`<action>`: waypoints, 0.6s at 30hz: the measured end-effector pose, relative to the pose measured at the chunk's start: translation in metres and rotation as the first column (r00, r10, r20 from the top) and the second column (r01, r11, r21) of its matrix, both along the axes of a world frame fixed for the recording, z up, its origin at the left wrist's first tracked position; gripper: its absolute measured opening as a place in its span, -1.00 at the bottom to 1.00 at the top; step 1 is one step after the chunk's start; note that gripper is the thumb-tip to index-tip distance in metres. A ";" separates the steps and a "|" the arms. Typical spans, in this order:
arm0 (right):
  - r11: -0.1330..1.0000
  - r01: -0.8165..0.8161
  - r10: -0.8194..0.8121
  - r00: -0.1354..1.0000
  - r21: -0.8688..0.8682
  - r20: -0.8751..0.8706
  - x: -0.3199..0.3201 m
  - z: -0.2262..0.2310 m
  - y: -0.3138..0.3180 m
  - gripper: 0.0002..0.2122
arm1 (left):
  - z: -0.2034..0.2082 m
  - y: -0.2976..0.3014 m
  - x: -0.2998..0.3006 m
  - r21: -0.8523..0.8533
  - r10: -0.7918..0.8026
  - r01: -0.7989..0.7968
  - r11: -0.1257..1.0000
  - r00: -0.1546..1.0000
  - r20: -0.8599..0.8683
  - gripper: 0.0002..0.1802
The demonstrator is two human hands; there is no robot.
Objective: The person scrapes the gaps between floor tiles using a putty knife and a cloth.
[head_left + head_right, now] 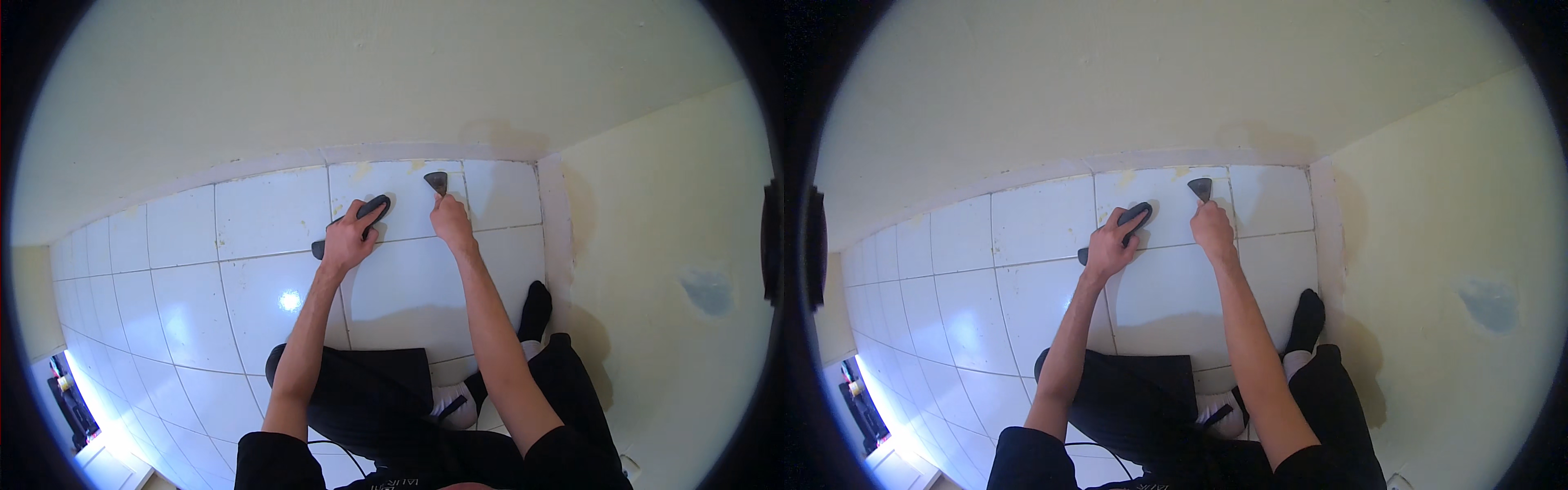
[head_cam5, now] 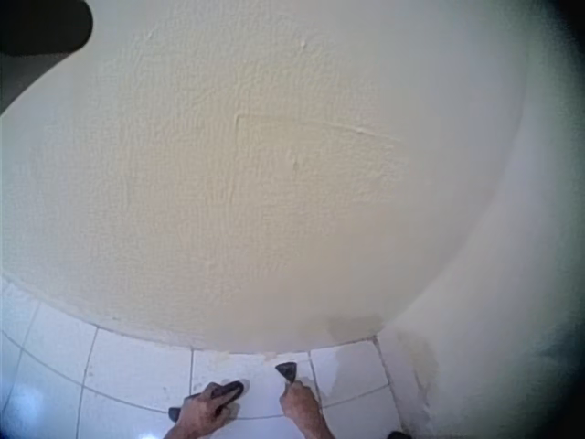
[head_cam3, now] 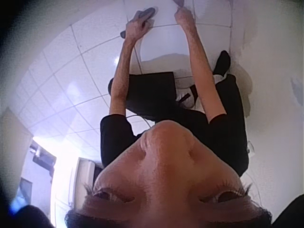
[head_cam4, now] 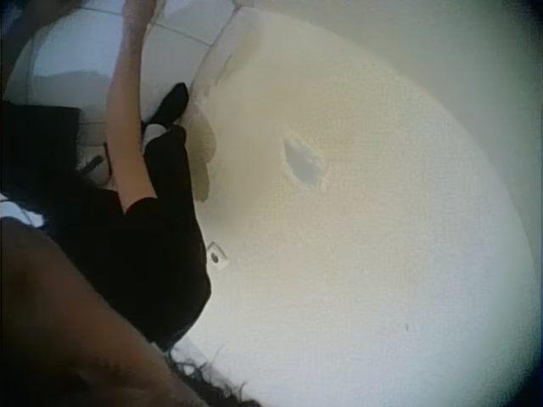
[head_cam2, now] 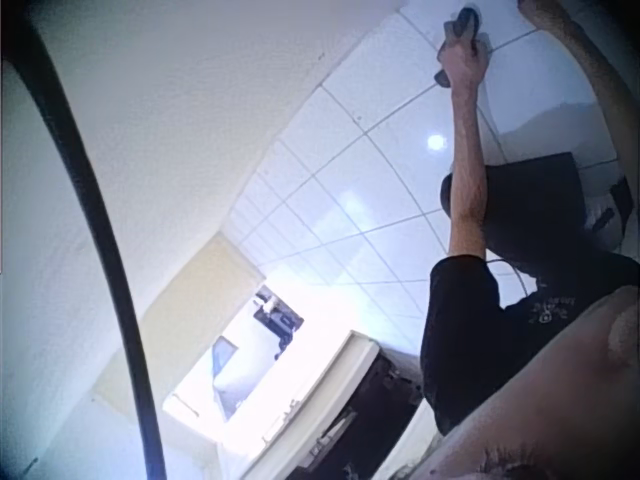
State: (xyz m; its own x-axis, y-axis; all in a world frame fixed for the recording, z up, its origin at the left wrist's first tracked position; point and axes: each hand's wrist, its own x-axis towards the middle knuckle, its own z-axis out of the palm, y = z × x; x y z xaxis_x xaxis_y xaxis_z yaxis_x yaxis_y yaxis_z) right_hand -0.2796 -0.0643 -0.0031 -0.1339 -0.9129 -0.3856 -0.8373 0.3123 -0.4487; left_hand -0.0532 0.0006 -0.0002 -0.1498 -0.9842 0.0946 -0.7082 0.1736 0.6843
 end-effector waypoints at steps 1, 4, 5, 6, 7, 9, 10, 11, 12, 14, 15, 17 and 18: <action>1.000 -0.001 0.001 1.000 -0.003 0.005 -0.001 -0.001 0.002 -0.59 | -0.001 0.000 0.000 -0.010 -0.001 0.001 1.000 1.000 0.005 -0.42; 1.000 0.018 -0.018 1.000 -0.013 -0.021 -0.003 -0.005 0.019 -0.61 | -0.002 0.001 0.000 -0.024 -0.005 0.005 1.000 1.000 0.018 -0.42; 0.994 0.056 -0.051 0.997 -0.096 0.053 -0.003 -0.008 0.028 -0.63 | -0.002 0.001 0.000 -0.028 -0.009 0.009 1.000 1.000 0.023 -0.41; 0.979 0.103 -0.082 0.989 -0.177 0.124 -0.004 -0.011 0.038 -0.65 | -0.003 0.002 -0.001 -0.031 -0.012 0.013 0.999 1.000 0.023 -0.41; 0.978 0.105 -0.084 0.989 -0.181 0.124 -0.007 -0.020 0.049 -0.65 | -0.004 0.002 -0.001 -0.058 -0.015 0.016 0.998 1.000 0.023 -0.42; 0.856 0.336 -0.075 0.832 -0.392 0.549 -0.010 -0.038 0.066 -0.75 | -0.004 0.002 0.000 -0.090 -0.014 0.016 0.996 1.000 0.027 -0.42; 0.856 0.334 -0.070 0.831 -0.395 0.552 -0.012 -0.044 0.069 -0.75 | -0.005 0.002 0.000 -0.105 -0.020 0.023 0.994 0.999 0.033 -0.42; 0.845 0.398 -0.082 0.757 -0.358 0.649 -0.015 -0.050 0.071 -0.76 | -0.005 0.003 -0.002 -0.121 -0.024 0.029 0.992 0.999 0.039 -0.42; 0.835 0.455 -0.087 0.664 -0.310 0.743 -0.011 -0.049 0.070 -0.72 | -0.005 0.005 -0.003 -0.127 -0.014 0.020 0.992 0.999 0.051 -0.42; 0.807 0.374 -0.015 0.786 -0.456 0.619 -0.006 -0.045 0.071 -0.66 | -0.010 0.012 -0.005 -0.319 0.046 -0.003 0.948 0.991 0.127 -0.46; 0.761 0.278 0.031 0.887 -0.587 0.461 -0.003 -0.042 0.071 -0.58 | -0.013 0.015 -0.003 -0.389 0.056 0.033 0.921 0.974 0.218 -0.49; 0.747 0.279 0.056 0.878 -0.603 0.476 0.001 -0.042 0.075 -0.53 | -0.018 0.018 0.004 -0.416 -0.027 0.137 0.899 0.966 0.259 -0.50; 0.739 0.277 0.066 0.877 -0.614 0.475 0.002 -0.041 0.075 -0.48 | -0.019 0.016 0.007 -0.427 -0.123 0.241 0.872 0.950 0.286 -0.51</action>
